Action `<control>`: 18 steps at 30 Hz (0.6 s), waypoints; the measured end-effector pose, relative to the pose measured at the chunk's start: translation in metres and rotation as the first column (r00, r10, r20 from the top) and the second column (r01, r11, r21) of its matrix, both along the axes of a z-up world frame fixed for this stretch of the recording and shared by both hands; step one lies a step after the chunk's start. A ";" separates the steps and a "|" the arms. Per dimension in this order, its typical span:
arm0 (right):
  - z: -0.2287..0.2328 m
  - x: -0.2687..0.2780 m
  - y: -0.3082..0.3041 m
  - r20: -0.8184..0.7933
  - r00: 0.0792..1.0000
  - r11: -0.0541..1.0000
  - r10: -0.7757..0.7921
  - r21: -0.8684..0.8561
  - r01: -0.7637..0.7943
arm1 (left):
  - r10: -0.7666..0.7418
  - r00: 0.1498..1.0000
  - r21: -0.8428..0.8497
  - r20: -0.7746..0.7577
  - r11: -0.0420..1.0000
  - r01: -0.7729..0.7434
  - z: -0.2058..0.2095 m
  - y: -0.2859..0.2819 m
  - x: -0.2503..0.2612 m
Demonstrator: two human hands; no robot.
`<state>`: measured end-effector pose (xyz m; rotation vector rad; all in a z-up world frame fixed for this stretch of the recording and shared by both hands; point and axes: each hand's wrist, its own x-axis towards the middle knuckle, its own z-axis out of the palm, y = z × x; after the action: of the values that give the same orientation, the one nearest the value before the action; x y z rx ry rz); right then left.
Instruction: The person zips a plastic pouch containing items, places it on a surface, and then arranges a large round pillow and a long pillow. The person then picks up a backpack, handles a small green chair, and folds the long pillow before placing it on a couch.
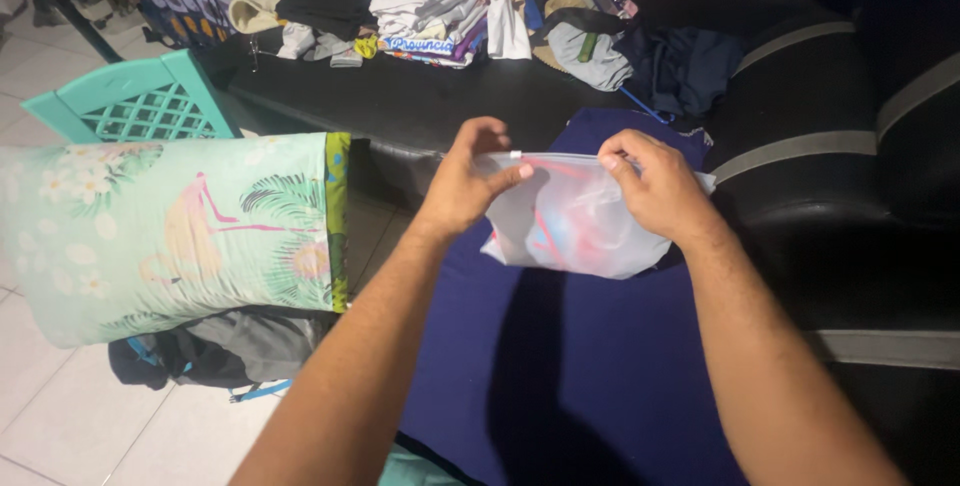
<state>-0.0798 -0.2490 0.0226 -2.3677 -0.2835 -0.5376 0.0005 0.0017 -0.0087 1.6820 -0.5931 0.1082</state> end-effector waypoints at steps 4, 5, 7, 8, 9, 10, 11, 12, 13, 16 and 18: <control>-0.014 -0.002 0.004 -0.175 0.983 0.994 -0.058 0.084 0.074 | -0.086 0.966 -0.021 -0.244 0.996 0.084 -0.043 0.005 -0.002; -0.020 -0.004 0.005 -0.098 0.993 0.998 0.067 0.019 -0.066 | -0.105 0.931 -0.056 -0.351 0.994 0.091 -0.053 0.007 -0.004; -0.034 -0.005 0.005 -0.031 0.980 0.978 0.199 -0.058 -0.200 | -0.127 0.884 -0.094 -0.450 0.991 0.094 -0.061 0.006 -0.002; -0.043 -0.007 0.008 0.051 0.974 0.959 0.219 -0.196 -0.205 | -0.116 0.886 -0.104 -0.449 0.992 0.078 -0.063 0.005 -0.002; -0.050 -0.008 0.010 0.129 0.960 0.923 0.249 -0.330 -0.195 | -0.106 0.887 -0.115 -0.449 0.992 0.061 -0.064 0.004 -0.003; -0.055 -0.008 0.010 0.126 0.960 0.923 0.248 -0.331 -0.195 | -0.108 0.886 -0.116 -0.452 0.991 0.062 -0.064 0.002 -0.003; -0.061 -0.008 0.012 -0.104 0.992 0.953 0.073 -0.286 -0.100 | -0.045 0.931 -0.081 -0.362 0.997 0.016 -0.063 -0.001 -0.004; -0.065 -0.006 0.013 -0.331 0.939 0.964 -0.097 -0.264 0.007 | 0.020 0.964 -0.050 -0.264 0.998 -0.034 -0.061 -0.003 -0.004; -0.068 -0.004 0.009 -0.330 0.939 0.965 -0.097 -0.264 0.007 | 0.019 0.964 -0.049 -0.264 0.998 -0.034 -0.060 -0.004 -0.005; -0.077 0.007 -0.013 -0.360 0.891 0.949 -0.277 -0.249 0.195 | 0.336 0.940 -0.040 -0.067 0.940 -0.339 -0.070 -0.010 -0.012; -0.086 0.019 -0.038 -0.211 0.929 0.947 -0.305 0.040 0.320 | 0.346 0.926 0.031 0.152 0.935 -0.354 -0.089 -0.012 -0.022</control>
<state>-0.0610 -0.2873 -0.0632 -2.3842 0.2077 -0.4381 -0.0213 -0.0101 -0.0982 1.8343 -0.3983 0.4786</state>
